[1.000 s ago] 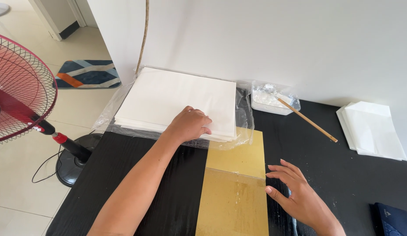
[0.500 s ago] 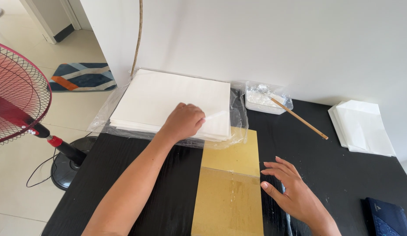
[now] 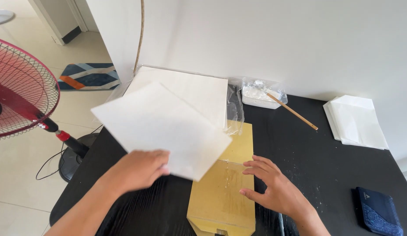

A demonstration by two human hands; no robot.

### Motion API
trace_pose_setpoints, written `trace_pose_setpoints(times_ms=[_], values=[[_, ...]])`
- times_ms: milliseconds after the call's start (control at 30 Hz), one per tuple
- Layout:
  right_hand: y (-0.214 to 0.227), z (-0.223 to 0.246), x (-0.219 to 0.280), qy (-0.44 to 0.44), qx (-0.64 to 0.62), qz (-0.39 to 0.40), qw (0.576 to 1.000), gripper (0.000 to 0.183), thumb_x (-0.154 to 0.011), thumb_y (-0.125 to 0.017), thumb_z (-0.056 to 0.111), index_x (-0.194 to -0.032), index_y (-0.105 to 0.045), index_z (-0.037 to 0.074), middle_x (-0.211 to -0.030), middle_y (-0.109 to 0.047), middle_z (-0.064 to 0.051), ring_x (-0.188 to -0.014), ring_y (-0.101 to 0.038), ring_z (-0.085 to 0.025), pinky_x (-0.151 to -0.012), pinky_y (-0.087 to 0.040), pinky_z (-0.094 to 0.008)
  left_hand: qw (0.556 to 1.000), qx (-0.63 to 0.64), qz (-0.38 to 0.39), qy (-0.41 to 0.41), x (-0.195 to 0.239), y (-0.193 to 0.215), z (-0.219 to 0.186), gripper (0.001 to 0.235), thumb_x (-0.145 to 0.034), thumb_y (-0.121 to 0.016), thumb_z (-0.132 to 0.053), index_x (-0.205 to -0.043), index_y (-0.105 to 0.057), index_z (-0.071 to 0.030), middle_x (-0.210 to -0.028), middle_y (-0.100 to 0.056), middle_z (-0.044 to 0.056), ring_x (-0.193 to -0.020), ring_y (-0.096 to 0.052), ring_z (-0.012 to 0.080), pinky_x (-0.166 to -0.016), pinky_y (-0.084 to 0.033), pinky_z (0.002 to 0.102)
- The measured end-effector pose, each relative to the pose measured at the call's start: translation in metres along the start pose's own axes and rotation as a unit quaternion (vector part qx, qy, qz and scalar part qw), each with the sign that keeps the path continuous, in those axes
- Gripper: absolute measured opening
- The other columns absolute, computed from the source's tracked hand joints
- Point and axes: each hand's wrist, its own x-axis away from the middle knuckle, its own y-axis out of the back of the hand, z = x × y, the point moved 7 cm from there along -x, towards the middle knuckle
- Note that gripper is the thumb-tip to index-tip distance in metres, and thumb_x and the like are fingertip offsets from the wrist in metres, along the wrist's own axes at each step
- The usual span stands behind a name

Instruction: Folding paper sheets around a template and applying glue to the edges.

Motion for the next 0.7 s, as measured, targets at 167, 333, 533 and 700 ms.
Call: trace_pose_setpoints(times_ms=[167, 333, 533, 700], values=[[-0.016, 0.021, 0.008, 0.065, -0.019, 0.094, 0.993, 0.050, -0.074, -0.090, 0.056, -0.107, -0.072, 0.022, -0.117, -0.070, 0.007, -0.119, -0.056, -0.018, -0.097, -0.044, -0.037, 0.992, 0.096, 0.078, -0.002, 0.060, -0.045, -0.004, 0.036, -0.102, -0.060, -0.039, -0.077, -0.052, -0.013, -0.169, -0.031, -0.005, -0.100, -0.071, 0.0254, -0.082, -0.051, 0.044], [-0.047, 0.054, 0.026, -0.025, 0.028, 0.351, 0.936, 0.035, -0.081, -0.089, 0.047, -0.089, -0.061, 0.028, -0.096, -0.062, 0.011, -0.089, -0.055, -0.007, -0.077, -0.042, -0.023, 0.948, 0.185, 0.217, 0.144, 0.121, -0.043, -0.002, 0.032, -0.104, -0.062, -0.047, -0.086, -0.051, -0.023, -0.174, -0.012, -0.029, -0.137, -0.054, 0.0000, -0.105, -0.046, 0.024], [-0.050, 0.072, 0.031, -0.078, 0.095, 0.414, 0.902, 0.036, -0.088, -0.081, 0.048, -0.082, -0.052, 0.027, -0.088, -0.058, 0.010, -0.078, -0.049, -0.010, -0.068, -0.036, -0.028, 0.873, 0.328, 0.272, 0.237, 0.147, -0.071, 0.017, 0.035, -0.098, -0.078, -0.038, -0.082, -0.052, -0.023, -0.173, -0.014, -0.037, -0.156, -0.033, -0.0151, -0.117, -0.043, 0.019], [-0.036, 0.043, 0.029, 0.016, 0.087, 0.281, 0.956, 0.018, -0.098, -0.058, 0.026, -0.084, -0.069, 0.025, -0.082, -0.067, 0.011, -0.076, -0.062, -0.009, -0.070, -0.049, -0.027, 0.976, 0.099, -0.174, 0.089, 0.103, -0.086, 0.047, 0.070, -0.086, -0.066, -0.069, -0.140, -0.054, -0.025, -0.161, -0.037, -0.001, -0.150, -0.030, 0.0218, -0.114, -0.025, 0.053]])
